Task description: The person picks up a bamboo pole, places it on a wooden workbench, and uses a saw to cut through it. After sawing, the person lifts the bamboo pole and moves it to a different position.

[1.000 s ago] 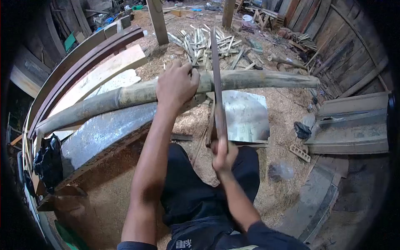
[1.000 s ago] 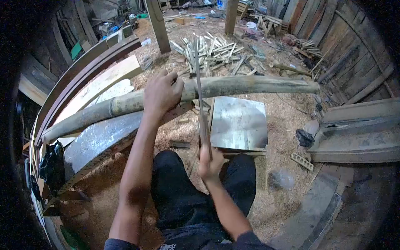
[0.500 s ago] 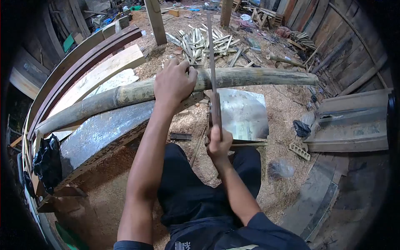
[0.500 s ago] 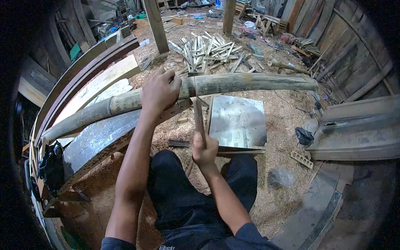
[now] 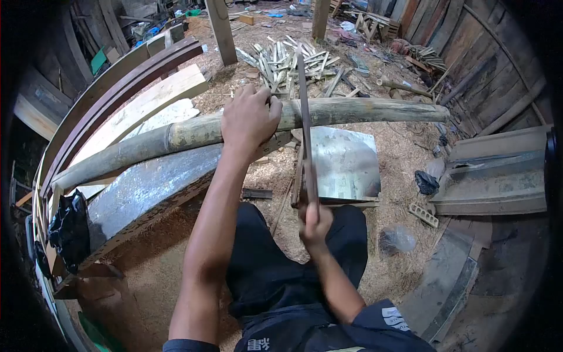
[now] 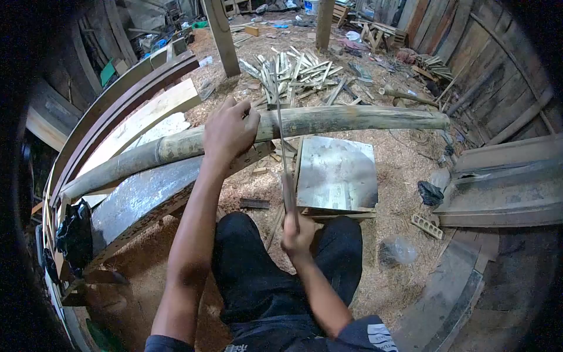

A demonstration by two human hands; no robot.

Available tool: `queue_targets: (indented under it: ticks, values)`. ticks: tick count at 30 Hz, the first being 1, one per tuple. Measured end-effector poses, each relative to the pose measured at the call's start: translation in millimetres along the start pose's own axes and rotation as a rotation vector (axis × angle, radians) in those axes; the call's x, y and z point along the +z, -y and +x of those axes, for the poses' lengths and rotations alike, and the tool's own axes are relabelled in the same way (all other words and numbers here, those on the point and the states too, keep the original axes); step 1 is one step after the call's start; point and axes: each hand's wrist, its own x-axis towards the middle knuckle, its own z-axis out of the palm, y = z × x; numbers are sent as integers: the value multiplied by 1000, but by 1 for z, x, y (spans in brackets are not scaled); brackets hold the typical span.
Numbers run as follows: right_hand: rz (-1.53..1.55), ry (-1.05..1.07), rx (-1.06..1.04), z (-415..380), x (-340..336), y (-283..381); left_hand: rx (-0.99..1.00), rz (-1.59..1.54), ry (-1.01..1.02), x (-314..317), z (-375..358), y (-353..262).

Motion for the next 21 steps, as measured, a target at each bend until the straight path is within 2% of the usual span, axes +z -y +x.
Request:
queue_targets:
  ticks: [1, 3, 5, 8, 9, 11, 12, 13, 14, 15, 17, 18, 19, 20, 21]
  values:
    - [52, -27, -29, -30, -4, -28, 4, -2, -4, 0, -1, -1]
    - [201, -15, -6, -61, -12, -44, 8, 19, -12, 0, -1, -1]
    - [90, -54, 58, -27, -3, -12, 28, 26, -14, 0, 0, 1]
    - [97, -56, -24, 53, 22, 23, -8, -5, 28, -1, 0, 0]
    - [127, -41, 1, 57, 25, 13, -8, -7, 40, 1, -5, 0]
    - [33, -1, -104, 38, 12, 2, 10, -22, -21, 2, -1, 1]
    - [-121, -17, -149, 12, 3, -33, 12, -24, -15, 4, -3, 0]
    - [88, 12, -148, -13, -4, -58, 16, -1, -12, 4, -2, 1]
    - [150, -2, -203, -30, -7, -61, 16, 24, -13, 3, 0, 2]
    - [194, -28, -219, -30, -7, -46, 13, 27, -25, 2, 3, 2]
    - [210, -57, -38, -18, 6, -47, 31, 38, -50, 4, -2, 2]
    - [-44, -54, -60, 7, 8, -22, 31, 24, -32, 5, -1, 3]
    - [38, -59, -129, 29, 19, -27, 29, 24, -26, 6, -1, 4]
    - [124, -103, -13, 48, 30, 5, 19, 21, -22, 5, 0, 4]
    - [100, -137, -104, 52, 37, -3, 13, 19, -11, 3, 0, 2]
